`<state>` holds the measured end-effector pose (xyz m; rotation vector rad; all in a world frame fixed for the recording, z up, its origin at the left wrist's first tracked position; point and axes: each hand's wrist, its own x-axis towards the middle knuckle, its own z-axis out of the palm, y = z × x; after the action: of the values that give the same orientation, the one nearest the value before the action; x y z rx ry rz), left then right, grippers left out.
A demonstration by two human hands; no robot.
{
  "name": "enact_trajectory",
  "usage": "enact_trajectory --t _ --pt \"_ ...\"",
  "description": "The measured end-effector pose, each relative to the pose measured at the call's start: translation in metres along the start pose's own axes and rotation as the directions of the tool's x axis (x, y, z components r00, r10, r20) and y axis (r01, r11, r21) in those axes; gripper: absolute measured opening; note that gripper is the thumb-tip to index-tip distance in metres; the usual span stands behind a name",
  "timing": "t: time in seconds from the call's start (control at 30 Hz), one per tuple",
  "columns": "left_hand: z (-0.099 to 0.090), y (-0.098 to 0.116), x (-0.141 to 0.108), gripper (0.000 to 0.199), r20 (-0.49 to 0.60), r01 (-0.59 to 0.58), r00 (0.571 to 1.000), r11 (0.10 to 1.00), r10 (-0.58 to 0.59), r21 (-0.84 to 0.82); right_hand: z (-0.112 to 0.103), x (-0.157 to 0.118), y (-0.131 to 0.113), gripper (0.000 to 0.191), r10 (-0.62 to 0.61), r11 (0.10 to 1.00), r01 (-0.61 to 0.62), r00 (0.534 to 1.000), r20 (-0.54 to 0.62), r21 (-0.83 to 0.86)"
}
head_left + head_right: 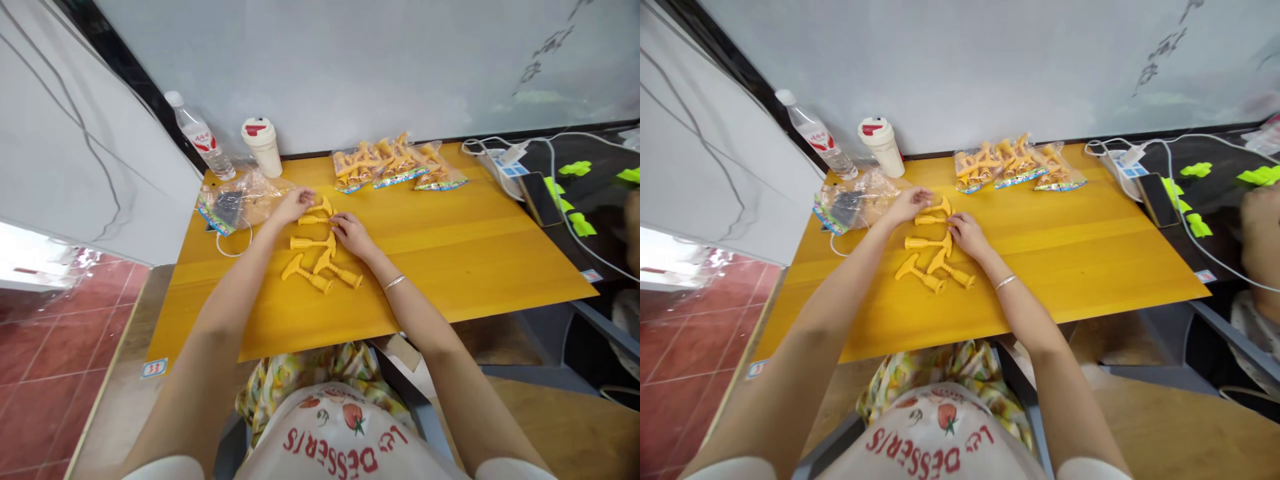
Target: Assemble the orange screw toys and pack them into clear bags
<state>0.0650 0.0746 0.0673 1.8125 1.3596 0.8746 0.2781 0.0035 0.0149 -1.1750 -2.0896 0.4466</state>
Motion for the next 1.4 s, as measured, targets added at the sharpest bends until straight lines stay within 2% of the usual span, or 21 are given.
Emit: enact_trajectory --t 0.1,0.17,0.3,0.4,0.5,0.57,0.63,0.7,0.73,0.8,0.9,0.97,1.07,1.17,1.23,1.3,1.4 --pt "-0.012 0.009 -0.029 0.027 -0.056 -0.106 0.992 0.989 0.112 0.103 -0.001 -0.001 -0.002 0.031 -0.012 1.0 0.011 1.0 -0.012 -0.024" --pt "-0.02 0.014 -0.055 0.029 -0.03 -0.179 0.982 0.97 0.186 0.162 -0.003 -0.001 -0.003 0.032 -0.015 0.999 0.014 1.0 -0.021 -0.036" --pt "-0.026 0.016 -0.1 0.029 0.214 -0.268 0.953 0.927 0.215 0.263 -0.005 -0.002 -0.005 0.032 -0.005 0.999 0.004 1.0 -0.008 -0.049" --pt "-0.02 0.01 -0.111 0.021 0.28 -0.288 0.941 0.887 0.192 0.36 -0.006 -0.002 -0.004 0.031 0.002 0.999 -0.003 1.0 -0.021 -0.048" --pt "-0.012 0.008 -0.112 0.019 0.191 -0.287 0.956 0.846 0.222 0.45 -0.008 -0.004 -0.002 0.03 0.02 0.999 -0.022 0.998 -0.059 -0.029" --pt "-0.006 0.015 -0.116 0.024 0.142 -0.312 0.95 0.82 0.278 0.48 -0.011 -0.004 -0.001 0.03 0.037 0.999 -0.039 0.996 -0.076 -0.015" --pt "0.003 0.027 -0.126 0.029 0.2 -0.384 0.923 0.807 0.328 0.448 -0.012 -0.004 0.0 0.03 0.05 0.999 -0.051 0.995 -0.084 -0.006" --pt "0.012 0.043 -0.14 0.037 0.358 -0.469 0.868 0.802 0.343 0.37 -0.014 -0.004 0.001 0.03 0.061 0.998 -0.061 0.995 -0.081 0.004" --pt "0.017 0.051 -0.148 0.043 0.437 -0.496 0.837 0.796 0.33 0.347 -0.014 -0.004 0.001 0.03 0.068 0.998 -0.068 0.995 -0.077 0.011" --pt "0.023 0.065 -0.162 0.061 0.529 -0.521 0.796 0.776 0.294 0.354 -0.015 -0.004 0.001 0.031 0.089 0.996 -0.087 0.994 -0.069 0.027" --pt "0.024 0.073 -0.178 0.076 0.553 -0.539 0.791 0.726 0.262 0.427 -0.018 -0.005 0.001 0.03 0.107 0.993 -0.103 0.992 -0.074 0.05" --pt "0.021 0.071 -0.187 0.062 0.53 -0.531 0.812 0.686 0.244 0.498 -0.019 -0.005 0.001 0.03 0.107 0.993 -0.103 0.991 -0.079 0.056" --pt "0.021 0.067 -0.2 0.029 0.509 -0.512 0.836 0.624 0.204 0.591 -0.019 -0.005 0.003 0.029 0.11 0.992 -0.105 0.991 -0.078 0.064" --pt "0.03 0.073 -0.209 0.023 0.556 -0.526 0.815 0.608 0.162 0.594 -0.016 -0.004 0.005 0.027 0.104 0.993 -0.1 0.992 -0.071 0.068" --pt "0.038 0.083 -0.211 0.032 0.575 -0.536 0.801 0.628 0.168 0.564 -0.015 -0.004 0.006 0.027 0.09 0.994 -0.085 0.993 -0.075 0.067" --pt "0.047 0.093 -0.207 0.051 0.558 -0.525 0.81 0.645 0.179 0.555 -0.014 -0.004 0.008 0.028 0.08 0.995 -0.075 0.993 -0.083 0.064" --pt "0.058 0.102 -0.192 0.072 0.567 -0.478 0.818 0.665 0.098 0.574 -0.015 -0.005 0.01 0.029 0.079 0.995 -0.073 0.993 -0.087 0.071"
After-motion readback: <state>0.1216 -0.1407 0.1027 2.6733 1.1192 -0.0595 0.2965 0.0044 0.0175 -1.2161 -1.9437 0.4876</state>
